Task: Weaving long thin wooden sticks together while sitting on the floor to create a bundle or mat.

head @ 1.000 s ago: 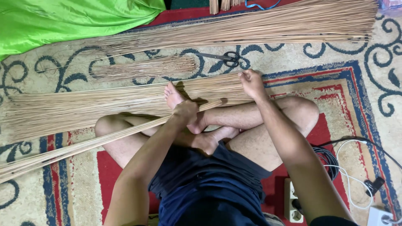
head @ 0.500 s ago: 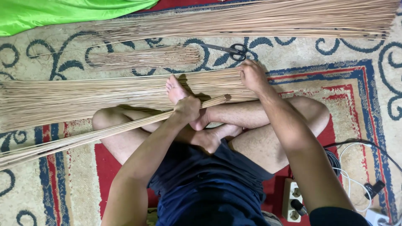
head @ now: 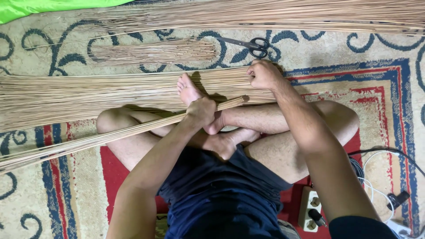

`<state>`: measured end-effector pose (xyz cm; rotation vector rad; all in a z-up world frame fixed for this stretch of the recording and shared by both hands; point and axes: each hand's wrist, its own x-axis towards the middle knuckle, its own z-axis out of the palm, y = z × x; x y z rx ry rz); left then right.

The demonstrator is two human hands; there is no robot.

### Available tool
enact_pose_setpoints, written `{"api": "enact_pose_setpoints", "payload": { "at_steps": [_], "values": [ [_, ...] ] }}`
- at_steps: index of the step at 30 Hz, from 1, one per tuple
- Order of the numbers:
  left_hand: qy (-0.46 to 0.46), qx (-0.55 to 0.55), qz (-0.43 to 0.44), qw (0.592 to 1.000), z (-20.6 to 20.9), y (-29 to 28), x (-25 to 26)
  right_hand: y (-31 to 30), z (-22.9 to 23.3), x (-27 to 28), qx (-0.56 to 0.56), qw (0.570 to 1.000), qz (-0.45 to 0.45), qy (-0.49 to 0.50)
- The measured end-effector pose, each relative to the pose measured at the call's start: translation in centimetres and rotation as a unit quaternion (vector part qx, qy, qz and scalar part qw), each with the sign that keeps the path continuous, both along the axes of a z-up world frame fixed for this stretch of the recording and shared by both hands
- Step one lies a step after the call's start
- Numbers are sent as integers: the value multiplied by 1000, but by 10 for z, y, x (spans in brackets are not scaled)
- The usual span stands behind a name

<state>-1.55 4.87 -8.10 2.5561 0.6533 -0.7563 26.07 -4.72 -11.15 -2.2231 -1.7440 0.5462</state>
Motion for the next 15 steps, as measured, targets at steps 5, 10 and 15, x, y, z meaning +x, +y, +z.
{"api": "enact_pose_setpoints", "payload": {
  "at_steps": [5, 10, 15],
  "values": [
    [-7, 13, 11, 1000, -2, -2, -1, -1, -5, 3, 6, 1000, 29, -9],
    [1, 9, 23, 1000, 8, -3, 0, -1, -21, 5, 11, 998, 48, -25],
    [-10, 8, -9, 1000, 16, -4, -6, -1, -4, -6, -9, 996, 73, -59]
  ]
}}
